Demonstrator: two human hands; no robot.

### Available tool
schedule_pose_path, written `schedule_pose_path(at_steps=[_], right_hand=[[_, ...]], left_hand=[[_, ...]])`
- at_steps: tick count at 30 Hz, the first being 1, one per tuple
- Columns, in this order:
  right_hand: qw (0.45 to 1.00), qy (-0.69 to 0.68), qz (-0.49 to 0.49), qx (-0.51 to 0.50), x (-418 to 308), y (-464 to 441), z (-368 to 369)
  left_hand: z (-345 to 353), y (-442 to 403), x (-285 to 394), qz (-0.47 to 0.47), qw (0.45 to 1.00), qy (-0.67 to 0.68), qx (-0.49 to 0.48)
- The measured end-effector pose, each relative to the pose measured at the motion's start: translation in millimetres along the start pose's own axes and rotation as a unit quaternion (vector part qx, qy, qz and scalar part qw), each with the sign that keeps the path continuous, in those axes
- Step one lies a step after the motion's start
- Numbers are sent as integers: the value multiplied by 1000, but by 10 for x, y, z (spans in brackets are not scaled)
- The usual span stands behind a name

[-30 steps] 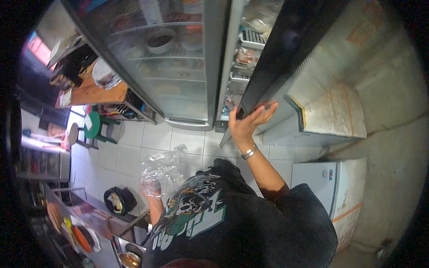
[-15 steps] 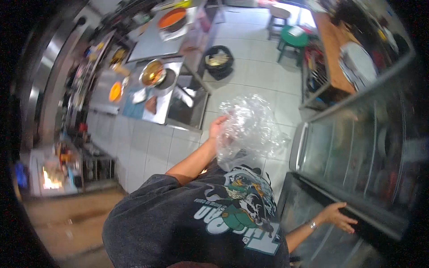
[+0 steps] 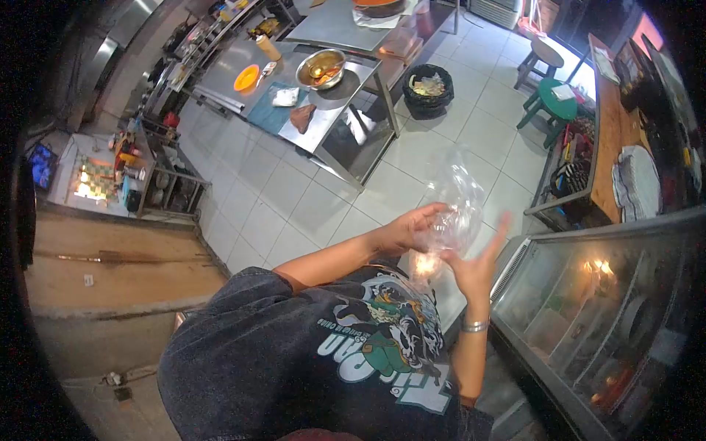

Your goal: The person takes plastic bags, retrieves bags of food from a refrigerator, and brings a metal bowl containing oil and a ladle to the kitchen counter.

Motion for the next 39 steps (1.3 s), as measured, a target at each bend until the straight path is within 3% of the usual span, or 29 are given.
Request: schedule_pose_path(at_steps=[1, 2, 3, 5, 6, 8, 9, 11, 13, 15, 17, 19, 21, 23, 24, 25, 27, 29, 31, 36, 38, 39], right_hand=[[1000, 1, -5, -7, 158, -3, 144], [973, -120, 100, -167, 520, 38, 495], [897, -231, 203, -317, 689, 104, 758], [928, -177, 150, -290, 364, 5, 851], [953, -130, 99, -257, 180, -87, 882], [961, -52, 89, -256, -10, -272, 963], [964, 17, 82, -253, -59, -365, 1017], [968, 66, 59, -234, 18, -558, 1205], [955, 159, 38, -248, -3, -770, 1480], [954, 163, 23, -250, -112, -967, 1820], [959, 152, 4, -238, -180, -1144, 2216], [950, 143, -15, -276, -141, -1294, 2672], [939, 131, -32, -316, -109, -1400, 3179], [839, 152, -81, -517, -109, -1436, 3753], [776, 208, -86, -589, -321, -1488, 3883], [771, 209, -95, -594, -382, -1558, 4085], [778, 233, -240, -531, -494, -1699, 4556], [829, 96, -305, -459, -592, -1916, 5298], [841, -4, -206, -501, -984, -2211, 6021], [857, 64, -261, -439, -1233, -2718, 7782], [846, 239, -302, -369, -1253, -2881, 8209], [844, 229, -310, -374, -1261, -2952, 8391]], left_hand=[[149, 50, 58, -36, 999, -21, -26], [268, 110, 217, -2, 1000, -11, -12], [207, 195, 288, 7, 1000, -9, -13], [-9, 327, 390, 8, 999, -22, 25], [-140, 361, 469, 59, 997, 4, 47], [-594, 516, 597, 11, 980, -117, 163], [-795, 590, 659, 18, 980, -113, 161], [-1278, 811, 856, 117, 964, 2, 239], [-1641, 995, 1121, 172, 948, 68, 259], [-1977, 1209, 1386, 228, 924, 132, 277], [-2303, 1445, 1664, 240, 909, 18, 341], [-2571, 1719, 1891, 234, 884, -9, 405], [-2905, 2185, 2067, 289, 807, 7, 515], [-3227, 2799, 2201, 406, 734, -1, 544], [-3327, 3163, 2239, 416, 692, -40, 589], [-3381, 3529, 2283, 423, 647, -80, 630], [-3211, 4095, 2408, 397, 613, -137, 669], [-3005, 4390, 2407, 353, 608, -175, 689], [-2977, 4531, 2285, 332, 592, -166, 715], [-2814, 4486, 2231, 323, 529, -140, 772], [-2720, 4323, 2442, 376, 523, -115, 756], [-2767, 4230, 2557, 379, 511, -117, 762]])
Point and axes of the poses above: each hand's wrist, its own y-axis away from the middle knuckle, its own z-axis out of the palm, x = y × z, the point moved 5 cm from there along -y, towards the middle knuckle, and after that the axes turned 1 degree about -z, right-handed, at the moved point
